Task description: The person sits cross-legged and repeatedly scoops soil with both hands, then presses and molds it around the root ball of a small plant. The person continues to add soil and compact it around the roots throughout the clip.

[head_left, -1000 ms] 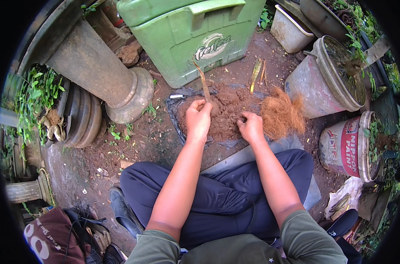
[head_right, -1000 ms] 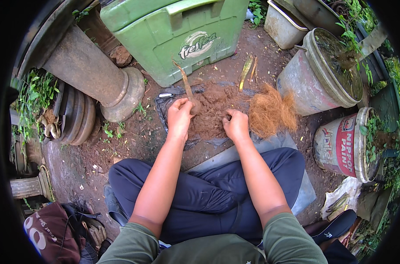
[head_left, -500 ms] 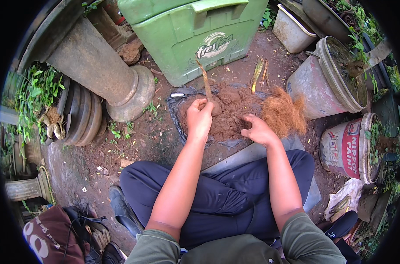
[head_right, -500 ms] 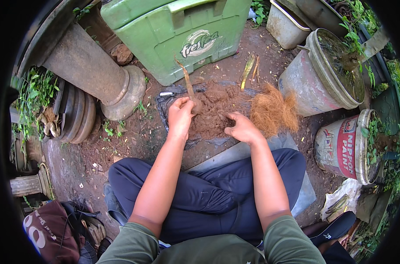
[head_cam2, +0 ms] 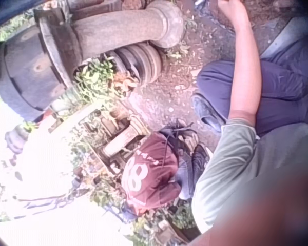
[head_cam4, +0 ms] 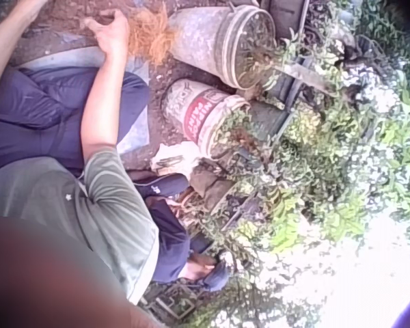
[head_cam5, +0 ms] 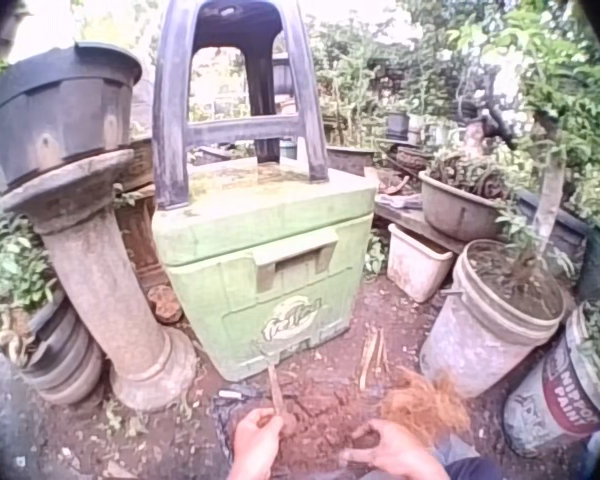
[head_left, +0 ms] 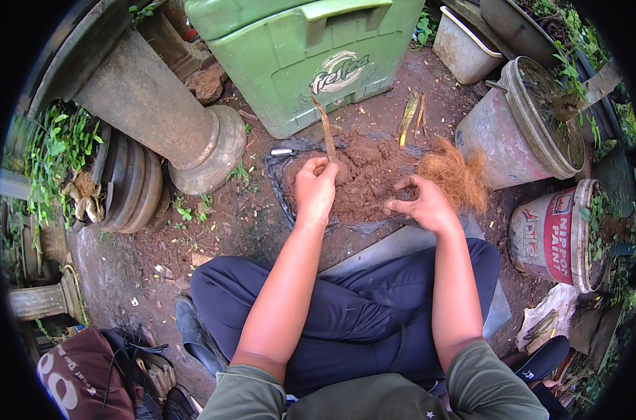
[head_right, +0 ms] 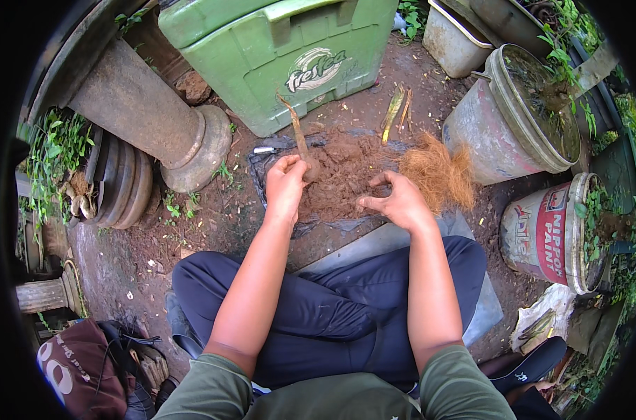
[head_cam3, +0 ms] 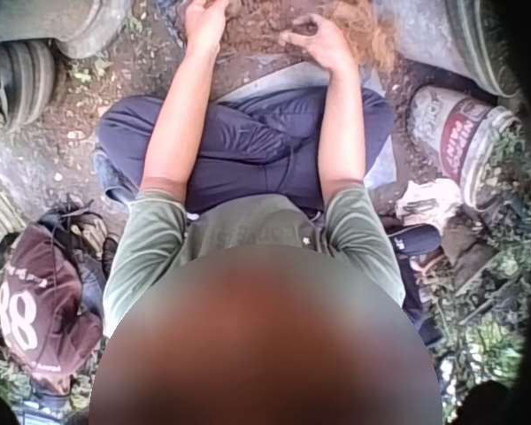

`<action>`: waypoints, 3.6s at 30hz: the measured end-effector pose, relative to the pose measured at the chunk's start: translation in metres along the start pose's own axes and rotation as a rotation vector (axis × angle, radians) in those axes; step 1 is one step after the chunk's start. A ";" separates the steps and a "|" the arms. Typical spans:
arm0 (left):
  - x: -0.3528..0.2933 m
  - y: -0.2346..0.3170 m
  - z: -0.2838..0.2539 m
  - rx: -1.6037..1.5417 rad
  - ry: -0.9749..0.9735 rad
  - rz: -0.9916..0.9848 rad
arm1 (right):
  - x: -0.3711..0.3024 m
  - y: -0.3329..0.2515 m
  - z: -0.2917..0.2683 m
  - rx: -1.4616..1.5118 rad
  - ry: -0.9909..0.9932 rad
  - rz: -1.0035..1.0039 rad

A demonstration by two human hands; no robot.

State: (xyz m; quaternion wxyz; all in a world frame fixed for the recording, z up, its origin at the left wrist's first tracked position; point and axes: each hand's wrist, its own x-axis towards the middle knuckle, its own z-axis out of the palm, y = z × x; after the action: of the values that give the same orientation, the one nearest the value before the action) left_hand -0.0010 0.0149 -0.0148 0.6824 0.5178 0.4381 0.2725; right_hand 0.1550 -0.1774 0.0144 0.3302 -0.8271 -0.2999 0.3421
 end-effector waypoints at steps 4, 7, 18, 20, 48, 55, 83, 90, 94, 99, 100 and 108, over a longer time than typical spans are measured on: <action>-0.001 0.001 0.000 0.039 -0.018 -0.002 | -0.003 -0.008 -0.007 0.334 -0.055 0.084; -0.001 0.002 0.000 0.018 -0.028 -0.025 | -0.001 -0.010 0.003 0.701 0.010 0.036; -0.009 0.005 0.007 -0.226 -0.241 -0.121 | 0.003 -0.009 0.009 1.501 -0.307 0.084; -0.009 0.006 0.007 -0.221 -0.278 -0.106 | 0.002 -0.013 0.013 1.413 -0.257 0.078; -0.017 0.009 0.014 -0.164 -0.320 0.002 | -0.010 -0.039 0.055 -0.045 0.413 -0.501; -0.021 0.012 0.015 -0.184 -0.314 -0.092 | -0.005 -0.033 0.061 -0.086 0.504 -0.563; -0.019 0.003 0.014 -0.272 -0.278 -0.028 | -0.012 -0.043 0.057 0.042 0.580 -0.550; -0.017 0.007 0.013 -0.298 -0.196 -0.058 | -0.014 -0.042 0.053 0.104 0.557 -0.529; -0.017 0.008 0.012 -0.263 -0.156 -0.061 | -0.012 -0.039 0.052 0.174 0.546 -0.503; -0.012 0.008 0.008 -0.309 -0.117 -0.047 | -0.011 -0.033 0.050 0.286 0.513 -0.470; -0.011 0.008 0.008 -0.300 -0.116 -0.041 | -0.010 -0.033 0.050 0.295 0.508 -0.476; -0.007 0.007 0.006 -0.315 -0.042 0.008 | -0.007 -0.025 0.050 0.467 0.459 -0.458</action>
State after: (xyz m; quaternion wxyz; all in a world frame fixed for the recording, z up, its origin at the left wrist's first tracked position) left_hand 0.0011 0.0084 -0.0051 0.7630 0.4117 0.3736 0.3296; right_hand 0.1064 -0.1500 0.0084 0.6355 -0.6964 -0.3093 0.1249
